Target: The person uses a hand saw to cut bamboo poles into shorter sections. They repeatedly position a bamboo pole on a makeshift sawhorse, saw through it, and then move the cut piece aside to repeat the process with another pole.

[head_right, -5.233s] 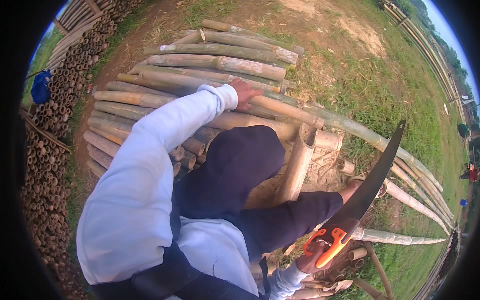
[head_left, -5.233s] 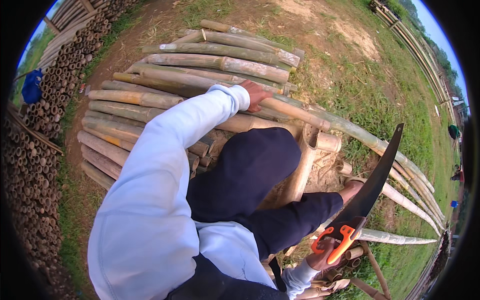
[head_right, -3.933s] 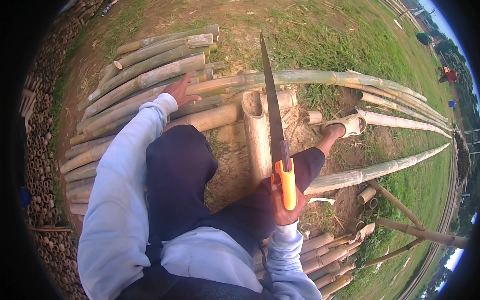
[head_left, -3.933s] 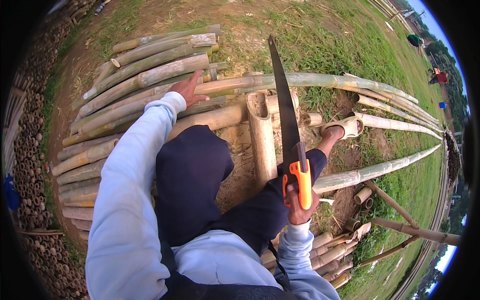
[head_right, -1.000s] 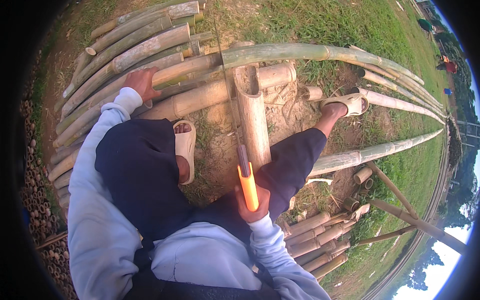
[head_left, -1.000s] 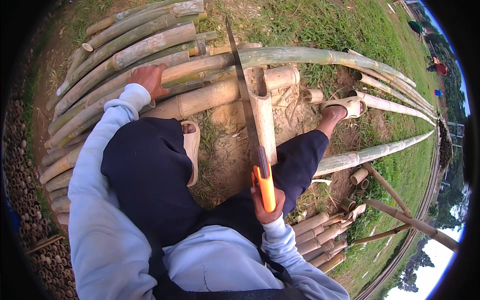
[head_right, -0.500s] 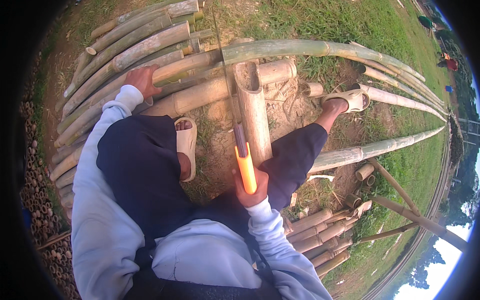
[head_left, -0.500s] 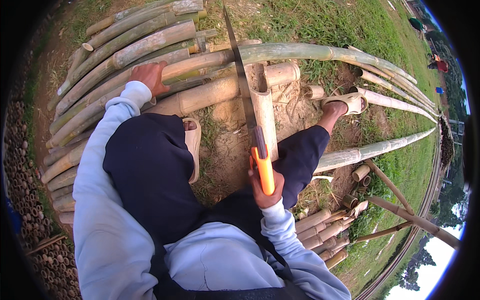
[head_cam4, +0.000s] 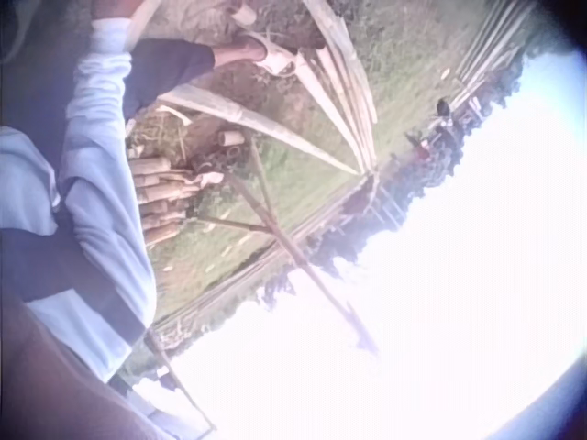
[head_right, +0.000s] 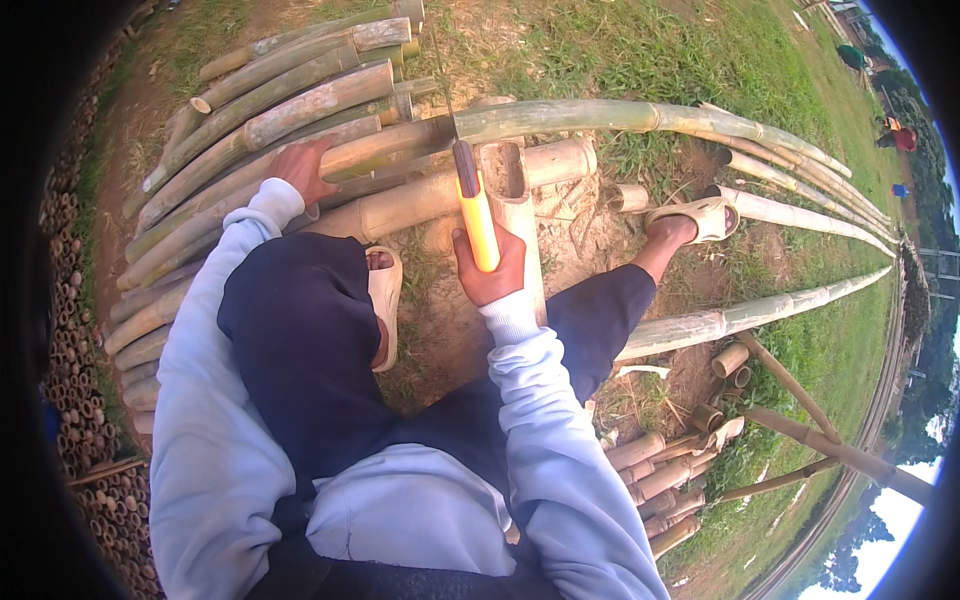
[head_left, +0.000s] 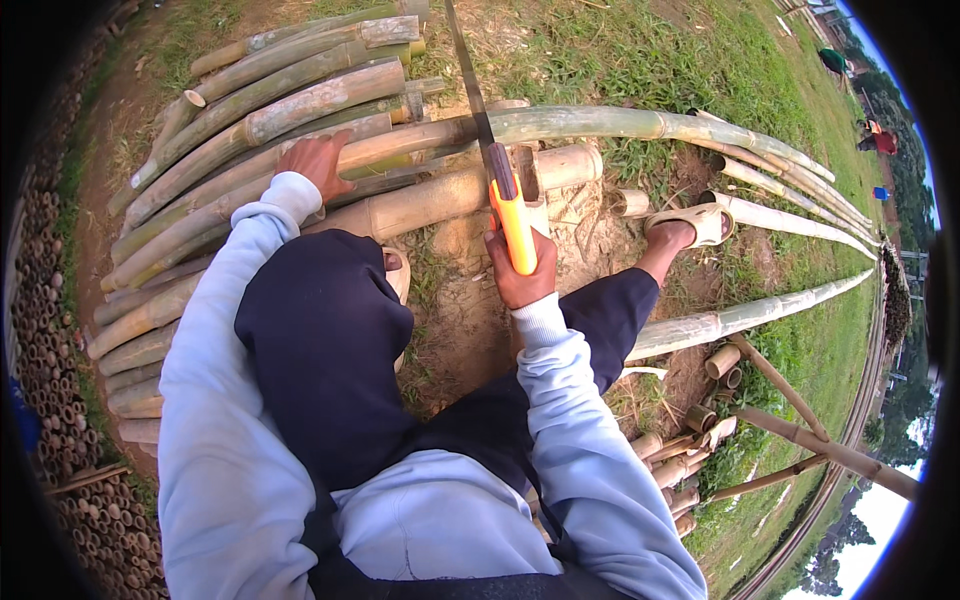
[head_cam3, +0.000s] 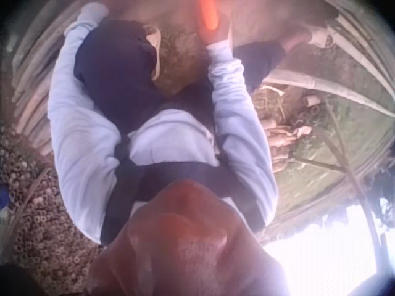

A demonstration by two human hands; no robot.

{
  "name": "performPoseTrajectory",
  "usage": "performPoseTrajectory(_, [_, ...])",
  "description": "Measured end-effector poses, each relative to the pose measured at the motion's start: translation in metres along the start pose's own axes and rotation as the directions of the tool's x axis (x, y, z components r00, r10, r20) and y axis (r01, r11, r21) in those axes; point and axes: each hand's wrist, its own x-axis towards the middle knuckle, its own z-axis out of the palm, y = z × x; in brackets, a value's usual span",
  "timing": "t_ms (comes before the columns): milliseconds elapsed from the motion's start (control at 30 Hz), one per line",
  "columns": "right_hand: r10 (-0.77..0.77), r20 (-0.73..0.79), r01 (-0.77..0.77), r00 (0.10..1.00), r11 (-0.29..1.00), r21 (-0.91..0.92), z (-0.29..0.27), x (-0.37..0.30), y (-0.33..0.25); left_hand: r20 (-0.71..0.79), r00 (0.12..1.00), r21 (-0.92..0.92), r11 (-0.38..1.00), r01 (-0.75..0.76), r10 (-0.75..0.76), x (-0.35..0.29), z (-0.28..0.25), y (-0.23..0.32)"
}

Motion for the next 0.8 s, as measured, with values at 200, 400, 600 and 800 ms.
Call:
performPoseTrajectory(200, [0.023,0.019,-0.024,1.000,0.999,0.023,-0.006,0.001,-0.001,-0.331,0.943,-0.009,0.999,-0.038,0.032,-0.032,0.041,0.017])
performPoseTrajectory(400, [0.075,0.038,-0.077,0.996,0.995,0.061,-0.005,0.001,-0.001,-0.606,0.782,0.045,0.988,-0.150,0.147,-0.029,0.056,0.004])
performPoseTrajectory(600, [0.041,0.042,-0.043,0.998,0.998,0.036,-0.006,-0.003,0.002,-0.314,0.945,0.071,0.995,-0.069,0.088,-0.013,0.020,0.011])
performPoseTrajectory(800, [0.037,0.014,-0.038,0.999,0.998,0.050,-0.001,-0.004,0.000,-0.299,0.954,0.049,0.999,0.017,-0.001,-0.006,0.023,0.015])
